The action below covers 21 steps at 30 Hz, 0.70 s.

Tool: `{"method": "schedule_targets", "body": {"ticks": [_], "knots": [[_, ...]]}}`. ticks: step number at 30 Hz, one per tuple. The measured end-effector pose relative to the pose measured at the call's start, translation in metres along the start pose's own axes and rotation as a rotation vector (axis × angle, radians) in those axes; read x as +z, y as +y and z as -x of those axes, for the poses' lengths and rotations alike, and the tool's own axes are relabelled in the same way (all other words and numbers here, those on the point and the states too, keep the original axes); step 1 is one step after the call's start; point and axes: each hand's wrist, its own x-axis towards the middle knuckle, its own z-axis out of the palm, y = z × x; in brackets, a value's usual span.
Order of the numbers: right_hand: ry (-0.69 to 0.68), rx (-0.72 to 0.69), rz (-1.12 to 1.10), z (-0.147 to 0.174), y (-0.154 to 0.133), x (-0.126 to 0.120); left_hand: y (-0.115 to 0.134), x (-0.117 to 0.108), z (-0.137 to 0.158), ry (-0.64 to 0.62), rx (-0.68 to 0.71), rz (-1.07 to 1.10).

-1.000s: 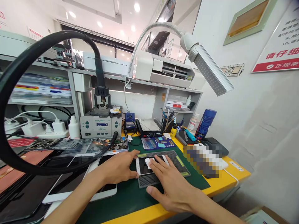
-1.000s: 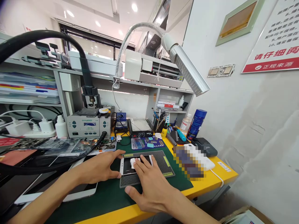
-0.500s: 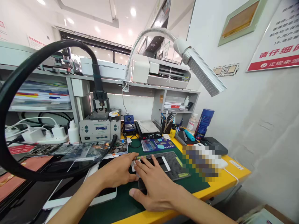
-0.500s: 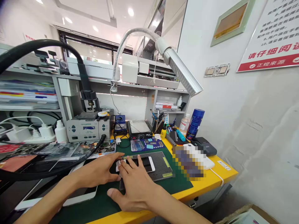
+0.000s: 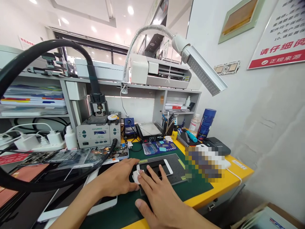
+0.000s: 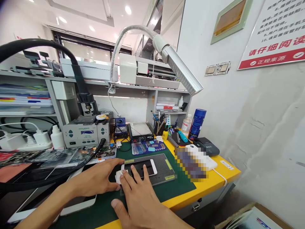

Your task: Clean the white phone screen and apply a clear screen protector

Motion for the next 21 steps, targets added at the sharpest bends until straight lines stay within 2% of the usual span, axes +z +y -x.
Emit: {"method": "schedule_targets", "body": {"ticks": [10, 16, 21], "knots": [[0.127, 0.108, 0.104, 0.014, 0.028, -0.001, 0.000, 0.001, 0.001, 0.009, -0.003, -0.019], [0.133, 0.156, 0.159, 0.027, 0.052, -0.005, -0.002, 0.000, 0.001, 0.006, -0.016, 0.024], [0.144, 0.187, 0.193, 0.033, 0.062, -0.008, -0.003, 0.001, 0.002, 0.003, -0.032, 0.025]]}}
